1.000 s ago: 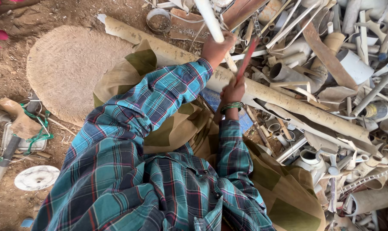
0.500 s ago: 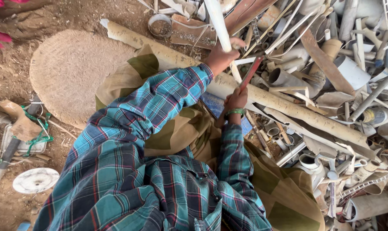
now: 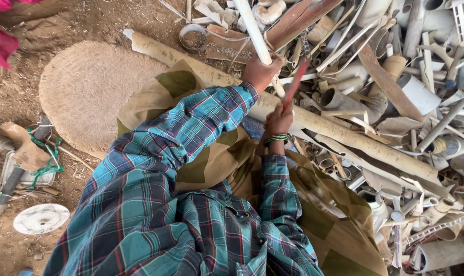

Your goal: The person sits on the ground and uses a red-handled scraper to remove material from a white PVC pipe. They rotate the pipe and scrape along its length, generating debris that falls onto the surrounding pile of scrap materials.

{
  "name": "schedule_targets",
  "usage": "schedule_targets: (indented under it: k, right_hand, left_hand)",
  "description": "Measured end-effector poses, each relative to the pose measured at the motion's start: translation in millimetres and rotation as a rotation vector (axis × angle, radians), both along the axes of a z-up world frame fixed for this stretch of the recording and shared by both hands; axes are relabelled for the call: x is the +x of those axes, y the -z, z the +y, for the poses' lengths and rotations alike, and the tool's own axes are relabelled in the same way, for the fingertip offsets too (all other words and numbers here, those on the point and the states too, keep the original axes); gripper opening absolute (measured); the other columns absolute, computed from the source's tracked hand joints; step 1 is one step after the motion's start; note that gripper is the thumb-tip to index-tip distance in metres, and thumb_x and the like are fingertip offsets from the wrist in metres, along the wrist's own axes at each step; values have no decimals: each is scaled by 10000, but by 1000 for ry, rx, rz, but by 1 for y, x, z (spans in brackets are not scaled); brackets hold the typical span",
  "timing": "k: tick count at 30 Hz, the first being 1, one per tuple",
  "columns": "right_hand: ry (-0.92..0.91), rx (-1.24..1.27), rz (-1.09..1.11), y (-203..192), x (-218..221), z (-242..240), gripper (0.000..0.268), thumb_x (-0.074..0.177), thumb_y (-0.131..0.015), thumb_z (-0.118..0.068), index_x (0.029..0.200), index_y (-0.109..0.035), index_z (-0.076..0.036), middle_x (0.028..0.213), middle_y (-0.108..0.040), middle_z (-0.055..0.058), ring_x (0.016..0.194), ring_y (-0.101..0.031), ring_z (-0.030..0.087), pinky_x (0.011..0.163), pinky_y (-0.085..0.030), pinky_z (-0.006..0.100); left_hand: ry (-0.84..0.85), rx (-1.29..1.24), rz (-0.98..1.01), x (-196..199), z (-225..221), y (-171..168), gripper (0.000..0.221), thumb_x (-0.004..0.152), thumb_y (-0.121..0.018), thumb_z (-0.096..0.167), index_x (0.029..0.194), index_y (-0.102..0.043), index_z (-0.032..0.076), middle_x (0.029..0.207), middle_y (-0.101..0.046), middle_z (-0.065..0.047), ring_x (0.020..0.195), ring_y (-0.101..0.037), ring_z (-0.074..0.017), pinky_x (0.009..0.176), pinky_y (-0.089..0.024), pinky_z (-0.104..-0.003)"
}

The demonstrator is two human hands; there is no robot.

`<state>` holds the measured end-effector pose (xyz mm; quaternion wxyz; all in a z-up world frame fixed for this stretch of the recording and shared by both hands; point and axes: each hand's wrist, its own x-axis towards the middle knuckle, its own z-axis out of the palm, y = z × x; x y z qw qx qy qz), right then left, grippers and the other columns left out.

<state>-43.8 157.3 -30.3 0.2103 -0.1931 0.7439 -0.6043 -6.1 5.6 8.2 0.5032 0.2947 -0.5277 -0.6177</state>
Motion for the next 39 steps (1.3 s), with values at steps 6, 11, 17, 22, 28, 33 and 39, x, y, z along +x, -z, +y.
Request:
schedule_targets:
  k: [6,11,17,22,28,33,39]
  right_hand:
    - [16,43,-57,18,-11,5,118,1024,-456,-151,1124,-461,-88,518,-517,45,340,-493,153,291,-382,320]
    - [12,10,-28,3,-16,12,123,1041,-490,-163,1110,-465,-65,520,-513,58,341,-484,157,292,-369,323]
    - [-12,-1,63,-13,-4,7,131,1068,-492,-181,1081,-483,-51,547,-515,51,362,-480,142,314,-373,314]
    - [-27,22,9,-29,-1,2,84,1030,-482,-183,1082,-487,-117,527,-523,45,334,-472,144,297,-366,312]
    - [-96,-12,91,-25,-1,10,146,1067,-483,-189,997,-461,-63,538,-535,55,356,-513,151,305,-396,313]
    - [-97,33,18,-34,0,6,124,1043,-486,-180,986,-473,-72,521,-529,56,338,-507,148,286,-393,317]
    - [-88,-19,106,-31,1,14,161,1067,-487,-202,1034,-486,-44,555,-524,53,360,-484,129,309,-376,313]
  left_hand:
    - [153,-8,102,9,0,-1,127,897,-714,163,902,-768,48,770,-743,-17,717,-688,-87,669,-559,-272]
    - [343,-18,43,15,16,-16,129,857,-743,181,893,-758,58,815,-705,14,705,-674,-80,566,-557,-284]
    - [259,91,-131,5,35,7,173,802,-757,256,863,-779,95,692,-754,-24,585,-721,-108,520,-585,-279]
    - [292,118,-98,0,17,10,163,805,-754,222,825,-782,63,715,-740,-89,611,-694,-178,565,-547,-338]
    - [313,-154,-214,5,14,9,191,821,-715,285,907,-741,117,785,-747,-72,750,-745,-185,710,-583,-350]
    - [239,-178,-332,16,9,0,249,806,-739,279,884,-646,63,782,-709,-119,730,-727,-255,682,-577,-386]
    - [324,-195,-399,15,16,-5,312,788,-738,346,908,-670,67,816,-733,-135,803,-753,-292,740,-587,-415]
